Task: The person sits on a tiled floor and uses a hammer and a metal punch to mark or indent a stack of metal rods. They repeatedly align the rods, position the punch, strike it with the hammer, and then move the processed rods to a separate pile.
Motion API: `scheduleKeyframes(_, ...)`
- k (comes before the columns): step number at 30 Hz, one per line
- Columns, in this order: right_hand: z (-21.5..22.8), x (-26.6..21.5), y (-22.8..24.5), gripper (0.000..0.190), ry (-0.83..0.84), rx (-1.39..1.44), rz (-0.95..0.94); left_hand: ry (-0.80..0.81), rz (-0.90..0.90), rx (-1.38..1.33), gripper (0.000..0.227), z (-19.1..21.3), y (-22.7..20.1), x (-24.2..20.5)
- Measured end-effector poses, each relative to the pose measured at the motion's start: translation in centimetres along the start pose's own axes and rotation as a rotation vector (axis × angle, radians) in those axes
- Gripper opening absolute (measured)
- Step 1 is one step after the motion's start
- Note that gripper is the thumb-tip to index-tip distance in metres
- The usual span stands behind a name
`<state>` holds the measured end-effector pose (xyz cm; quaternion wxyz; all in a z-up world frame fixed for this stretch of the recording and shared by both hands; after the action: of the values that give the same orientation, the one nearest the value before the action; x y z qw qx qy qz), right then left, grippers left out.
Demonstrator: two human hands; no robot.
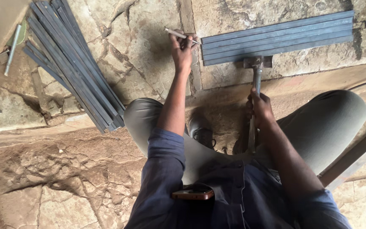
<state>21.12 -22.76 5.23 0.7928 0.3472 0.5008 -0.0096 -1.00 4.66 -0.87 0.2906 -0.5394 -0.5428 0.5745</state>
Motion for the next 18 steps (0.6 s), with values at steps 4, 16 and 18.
scheduleKeyframes(4, -0.3, 1.3, -0.5, 0.035, 0.090, 0.174, -0.089, 0.093, 0.000, 0.001, 0.031, -0.6, 1.0, -0.2)
scheduleKeyframes(16, -0.8, 2.6, -2.1, 0.036, 0.146, 0.277, -0.113, 0.163, -0.009, 0.195, 0.035, -1.1, 1.8, -0.3)
scheduleKeyframes(18, -0.8, 2.5, -2.0, 0.036, 0.135, 0.261, -0.106, 0.167, -0.004, 0.192, 0.037, -1.2, 1.6, -0.4)
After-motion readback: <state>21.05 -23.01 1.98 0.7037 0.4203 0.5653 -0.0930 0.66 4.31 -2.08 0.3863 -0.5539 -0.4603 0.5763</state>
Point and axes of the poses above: each hand's wrist, its own x-axis towards the middle knuckle, its own z-axis out of the back of the hand, y = z × x, the point moved 5 cm from there along x, towards the middle knuckle, and after that the axes turned 13 degrees about -y, right-handed, at the moved point
